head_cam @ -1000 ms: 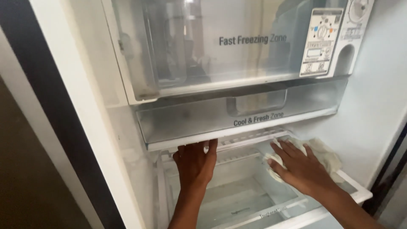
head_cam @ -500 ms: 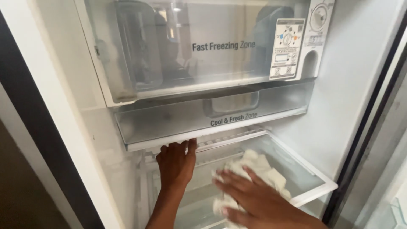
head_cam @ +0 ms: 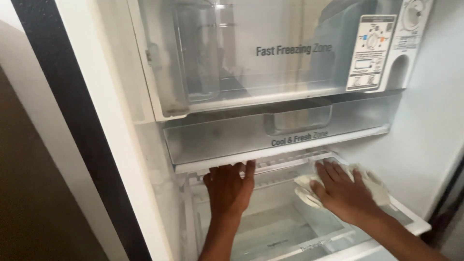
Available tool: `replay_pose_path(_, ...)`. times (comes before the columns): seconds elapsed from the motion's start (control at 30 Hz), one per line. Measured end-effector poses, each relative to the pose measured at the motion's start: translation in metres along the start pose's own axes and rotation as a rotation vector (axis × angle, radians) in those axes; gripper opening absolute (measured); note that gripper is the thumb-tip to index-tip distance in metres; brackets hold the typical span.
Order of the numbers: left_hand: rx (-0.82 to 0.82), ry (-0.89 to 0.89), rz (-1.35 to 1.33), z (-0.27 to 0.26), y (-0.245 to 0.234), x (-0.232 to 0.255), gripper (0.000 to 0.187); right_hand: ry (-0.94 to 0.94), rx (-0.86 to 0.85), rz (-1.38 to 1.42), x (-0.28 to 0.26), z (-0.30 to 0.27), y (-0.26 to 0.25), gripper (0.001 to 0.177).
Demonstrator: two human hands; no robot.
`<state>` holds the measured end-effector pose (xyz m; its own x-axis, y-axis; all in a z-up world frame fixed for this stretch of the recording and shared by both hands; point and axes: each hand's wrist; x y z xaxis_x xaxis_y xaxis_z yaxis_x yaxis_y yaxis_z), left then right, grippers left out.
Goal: The person cleans the interior of a refrigerator using a white cloth. They wipe the front edge and the glass surface of the 'Cool & Fresh Zone' drawer repeatedly. The camera angle is high and shaky, focusing on the hands and the drawer.
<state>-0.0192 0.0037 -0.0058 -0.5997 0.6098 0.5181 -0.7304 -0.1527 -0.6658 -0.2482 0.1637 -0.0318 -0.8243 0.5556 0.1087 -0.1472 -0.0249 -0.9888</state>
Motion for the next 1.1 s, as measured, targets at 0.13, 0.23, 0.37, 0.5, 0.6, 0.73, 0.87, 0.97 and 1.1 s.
replay_pose_path(0.13,-0.161,-0.078,-0.048,0.000,-0.019,0.012,0.056,0.045,-0.085,0.155,-0.083,0.006,-0.037,0.084)
replay_pose_path(0.23,-0.170,-0.096,-0.034,-0.002,-0.017,0.009,0.054,-0.034,-0.153,0.091,-0.147,-0.017,-0.060,0.084)
replay_pose_path(0.37,0.023,0.030,-0.120,0.008,0.016,-0.019,0.049,-0.319,-0.063,0.176,-0.166,-0.056,-0.053,0.079)
replay_pose_path(0.5,-0.058,0.020,-0.025,0.005,0.008,-0.016,0.033,-0.585,-0.038,0.195,-0.135,-0.089,-0.017,0.075)
replay_pose_path(0.6,-0.020,0.096,0.092,0.003,0.016,-0.025,0.029,-0.593,-0.019,0.193,-0.078,-0.094,-0.009,0.079)
replay_pose_path(0.73,-0.095,0.004,-0.035,0.002,0.006,-0.018,0.031,-0.311,-0.051,0.192,0.002,-0.093,-0.019,0.083)
replay_pose_path(0.87,-0.027,0.058,0.049,0.005,0.012,-0.020,0.034,-0.145,0.135,0.183,0.052,-0.062,-0.006,0.098)
replay_pose_path(0.97,-0.004,0.000,-0.048,0.006,0.005,-0.014,0.042,-0.113,0.192,0.042,0.059,-0.025,0.012,0.106)
replay_pose_path(1.1,-0.162,-0.102,-0.107,-0.001,-0.022,0.009,0.055,-0.026,0.083,-0.106,0.022,0.009,0.005,0.108)
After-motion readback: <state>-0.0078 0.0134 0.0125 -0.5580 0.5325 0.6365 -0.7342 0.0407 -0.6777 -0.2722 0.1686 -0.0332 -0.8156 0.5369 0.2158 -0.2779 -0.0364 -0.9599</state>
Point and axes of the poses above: each hand's wrist, its own z-axis towards the middle knuckle, its own y-axis out of the palm, x = y × z, and after that the axes turned 3 degrees about -y, right-handed
